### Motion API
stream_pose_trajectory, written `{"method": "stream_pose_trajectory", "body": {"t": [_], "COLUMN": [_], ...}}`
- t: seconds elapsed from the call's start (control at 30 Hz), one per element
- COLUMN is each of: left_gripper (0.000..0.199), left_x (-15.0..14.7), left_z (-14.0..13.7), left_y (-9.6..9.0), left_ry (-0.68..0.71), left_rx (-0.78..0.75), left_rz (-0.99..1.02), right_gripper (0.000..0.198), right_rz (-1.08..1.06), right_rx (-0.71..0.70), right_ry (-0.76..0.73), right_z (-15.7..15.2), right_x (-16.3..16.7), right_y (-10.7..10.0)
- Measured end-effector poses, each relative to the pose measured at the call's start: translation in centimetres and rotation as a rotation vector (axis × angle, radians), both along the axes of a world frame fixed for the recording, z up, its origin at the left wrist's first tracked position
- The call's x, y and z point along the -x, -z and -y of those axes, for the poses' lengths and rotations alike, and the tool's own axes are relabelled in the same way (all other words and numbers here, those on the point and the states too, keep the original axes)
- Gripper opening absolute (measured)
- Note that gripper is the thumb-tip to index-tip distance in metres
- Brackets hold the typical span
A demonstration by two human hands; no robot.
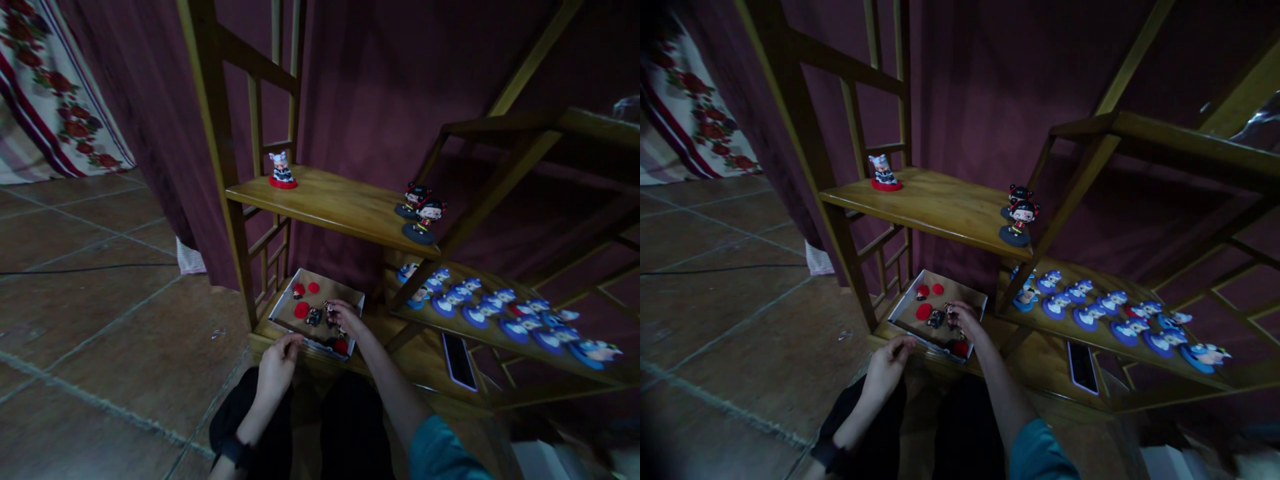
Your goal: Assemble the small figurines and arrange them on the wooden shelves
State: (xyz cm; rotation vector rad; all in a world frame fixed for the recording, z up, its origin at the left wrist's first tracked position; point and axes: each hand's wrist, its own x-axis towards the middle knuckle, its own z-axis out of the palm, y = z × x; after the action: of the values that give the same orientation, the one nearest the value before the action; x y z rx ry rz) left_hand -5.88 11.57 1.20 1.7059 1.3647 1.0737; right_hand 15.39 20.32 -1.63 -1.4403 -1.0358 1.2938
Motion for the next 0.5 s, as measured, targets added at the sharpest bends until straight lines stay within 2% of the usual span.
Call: {"method": "stream_pose_trajectory", "body": {"t": [0.13, 0.27, 0.4, 0.5], "left_gripper": [0.024, 0.023, 0.021, 0.017], "left_x": [-0.3, -0.3, -0.8, -2.5], "left_z": [0.3, -0.4, -3.2, -5.8], "left_y": [-0.1, 0.9, 1.9, 1.4], "left_ry": [0.005, 0.005, -0.042, 0.023], "left_rx": [0.015, 0.038, 0.086, 0.105], "left_rz": [0.012, 0.094, 0.148, -0.009], "right_gripper": [0.026, 0.03, 0.032, 0.031], "right_rz": [-0.169, -0.476, -0.694, -0.827], "right_rx": [-0.009, -0.015, 0.015, 0.075], "right_ry": [0.022, 0.11, 0.171, 0.19], "right_z": [2.0, 5.1, 9.5, 13.2], "right_x": [0.0, 0.6, 1.1, 1.3], "right_y": [-0.9, -1.3, -0.9, -0.3]}}
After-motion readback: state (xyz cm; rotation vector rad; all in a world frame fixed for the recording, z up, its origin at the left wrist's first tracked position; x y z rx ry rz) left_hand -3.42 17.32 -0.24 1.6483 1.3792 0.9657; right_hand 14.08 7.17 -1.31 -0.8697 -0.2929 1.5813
